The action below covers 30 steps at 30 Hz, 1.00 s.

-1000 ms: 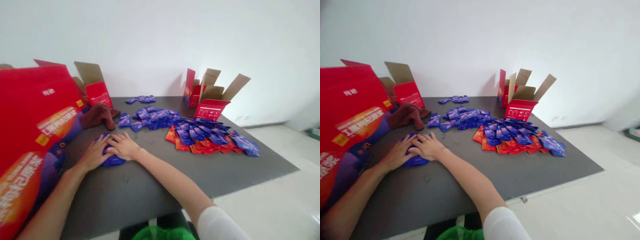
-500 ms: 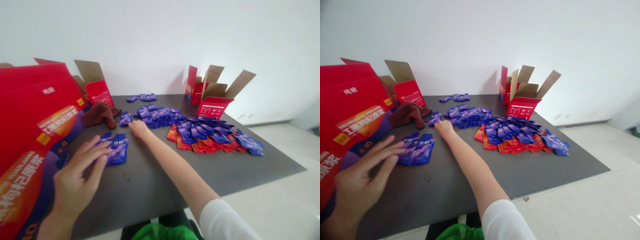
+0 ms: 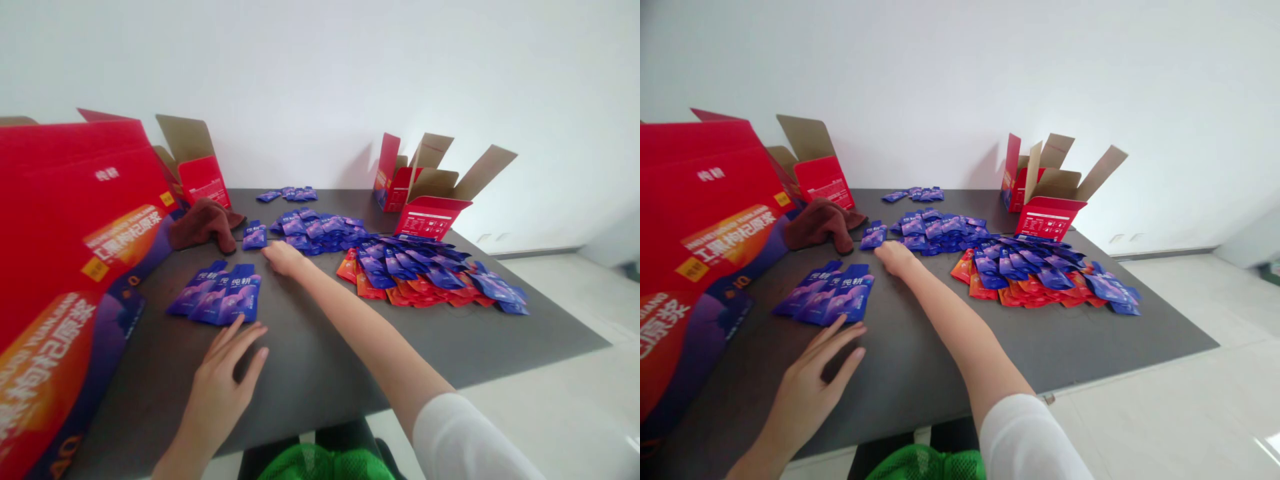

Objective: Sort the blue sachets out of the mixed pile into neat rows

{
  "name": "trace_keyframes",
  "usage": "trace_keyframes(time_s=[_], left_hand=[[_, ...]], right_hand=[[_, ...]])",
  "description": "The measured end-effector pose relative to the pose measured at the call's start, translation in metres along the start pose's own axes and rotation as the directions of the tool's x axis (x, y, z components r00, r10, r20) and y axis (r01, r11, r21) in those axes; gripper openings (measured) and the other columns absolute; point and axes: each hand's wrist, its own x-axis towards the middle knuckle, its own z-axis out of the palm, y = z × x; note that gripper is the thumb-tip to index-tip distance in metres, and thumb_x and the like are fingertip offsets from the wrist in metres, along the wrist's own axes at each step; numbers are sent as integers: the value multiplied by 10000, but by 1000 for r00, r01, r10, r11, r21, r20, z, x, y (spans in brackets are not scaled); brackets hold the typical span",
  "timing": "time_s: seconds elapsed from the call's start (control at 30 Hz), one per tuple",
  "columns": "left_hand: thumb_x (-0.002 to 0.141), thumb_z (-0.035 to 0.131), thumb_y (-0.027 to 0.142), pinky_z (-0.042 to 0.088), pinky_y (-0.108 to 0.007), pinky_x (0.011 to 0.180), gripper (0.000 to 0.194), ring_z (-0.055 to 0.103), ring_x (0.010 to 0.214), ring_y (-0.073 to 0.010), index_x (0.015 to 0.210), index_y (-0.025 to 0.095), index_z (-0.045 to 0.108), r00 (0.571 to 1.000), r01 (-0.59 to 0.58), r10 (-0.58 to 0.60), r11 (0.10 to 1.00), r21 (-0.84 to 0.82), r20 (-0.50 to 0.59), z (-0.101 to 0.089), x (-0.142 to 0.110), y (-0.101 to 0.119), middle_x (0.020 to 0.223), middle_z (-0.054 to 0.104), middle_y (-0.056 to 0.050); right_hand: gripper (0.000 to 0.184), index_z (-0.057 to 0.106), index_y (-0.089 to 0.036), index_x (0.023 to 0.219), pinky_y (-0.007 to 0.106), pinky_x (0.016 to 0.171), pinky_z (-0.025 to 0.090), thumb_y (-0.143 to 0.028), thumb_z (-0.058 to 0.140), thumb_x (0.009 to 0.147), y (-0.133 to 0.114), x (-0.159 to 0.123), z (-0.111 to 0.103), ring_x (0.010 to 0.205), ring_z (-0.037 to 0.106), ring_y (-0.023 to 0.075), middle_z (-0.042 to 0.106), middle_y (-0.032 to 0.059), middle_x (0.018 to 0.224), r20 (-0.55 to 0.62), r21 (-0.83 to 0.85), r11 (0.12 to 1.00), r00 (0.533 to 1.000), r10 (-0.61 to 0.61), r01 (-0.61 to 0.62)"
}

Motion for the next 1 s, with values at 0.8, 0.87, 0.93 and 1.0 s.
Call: trace_keyframes(time_s=[0.8, 0.87, 0.93, 1.0], left_hand=[[870, 272, 520, 269, -494, 1077, 618, 162, 1360, -288, 1360, 146, 321, 872, -67, 8, 992, 103, 490, 55, 79, 5, 1442, 305, -121], [885, 227, 492, 245, -496, 1088, 589, 125, 1368, -275, 1371, 168, 302, 853, -71, 9, 992, 100, 522, 57, 75, 3, 1466, 252, -99], [885, 228, 498, 216, -496, 1101, 599, 92, 1375, -267, 1382, 166, 274, 853, -55, -10, 992, 109, 522, 56, 74, 3, 1480, 209, -92], [880, 246, 513, 205, -499, 1107, 614, 83, 1378, -263, 1385, 165, 263, 854, -37, -32, 992, 121, 519, 56, 74, 6, 1483, 204, -90]], right_hand=[[221, 563, -130, 813, 263, 585, 481, -35, 367, 852, -45, -169, 34, 621, 596, 136, 629, 47, 685, -306, -353, 804, 753, -582, 478], [211, 572, -135, 909, 243, 620, 478, -74, 373, 878, -33, -169, 23, 713, 613, 129, 649, 55, 789, -326, -221, 854, 790, -520, 471], [228, 562, -130, 1032, 234, 695, 475, -114, 380, 896, -12, -160, 7, 846, 617, 132, 651, 80, 933, -372, -47, 934, 861, -346, 355], [276, 540, -125, 1133, 247, 788, 459, -137, 392, 901, 12, -138, -9, 956, 600, 147, 629, 101, 1042, -398, 102, 983, 912, -101, 153]])
